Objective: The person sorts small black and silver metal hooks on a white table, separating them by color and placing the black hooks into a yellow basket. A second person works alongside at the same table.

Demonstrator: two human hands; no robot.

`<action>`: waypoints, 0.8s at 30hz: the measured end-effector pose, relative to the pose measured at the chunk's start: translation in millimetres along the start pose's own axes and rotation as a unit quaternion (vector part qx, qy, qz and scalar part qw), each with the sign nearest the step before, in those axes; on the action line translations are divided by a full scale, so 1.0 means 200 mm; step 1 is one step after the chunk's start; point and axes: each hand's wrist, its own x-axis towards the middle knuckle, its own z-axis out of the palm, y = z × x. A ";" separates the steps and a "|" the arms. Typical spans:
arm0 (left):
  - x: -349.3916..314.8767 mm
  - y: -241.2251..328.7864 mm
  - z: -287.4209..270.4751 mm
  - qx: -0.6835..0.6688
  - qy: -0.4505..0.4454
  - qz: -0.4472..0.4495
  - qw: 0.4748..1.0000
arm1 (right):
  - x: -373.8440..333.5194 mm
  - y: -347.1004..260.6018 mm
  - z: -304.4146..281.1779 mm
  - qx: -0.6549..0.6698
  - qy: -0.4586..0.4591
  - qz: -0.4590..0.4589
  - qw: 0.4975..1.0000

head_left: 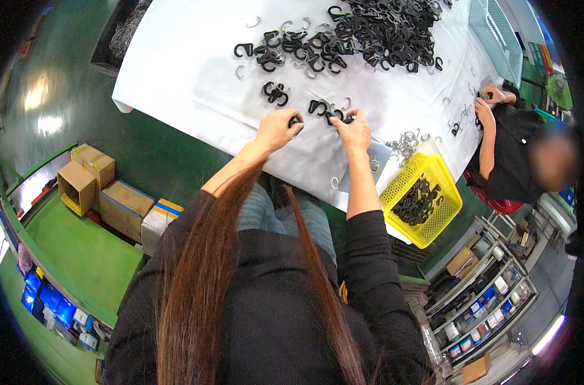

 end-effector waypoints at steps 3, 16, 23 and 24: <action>0.13 0.11 0.10 0.122 0.088 0.010 0.989 | 0.00 -0.12 0.00 -0.065 -0.015 0.040 0.997; 0.32 0.15 0.12 0.222 0.008 -0.021 0.975 | -0.05 0.05 0.09 0.040 -0.015 -0.023 0.999; 0.20 0.35 0.16 0.199 -0.098 -0.004 0.975 | -0.23 0.23 -0.05 0.266 -0.047 0.077 0.960; 0.20 0.43 0.21 0.150 -0.112 0.000 0.982 | -0.28 0.33 -0.12 0.304 0.010 0.059 0.951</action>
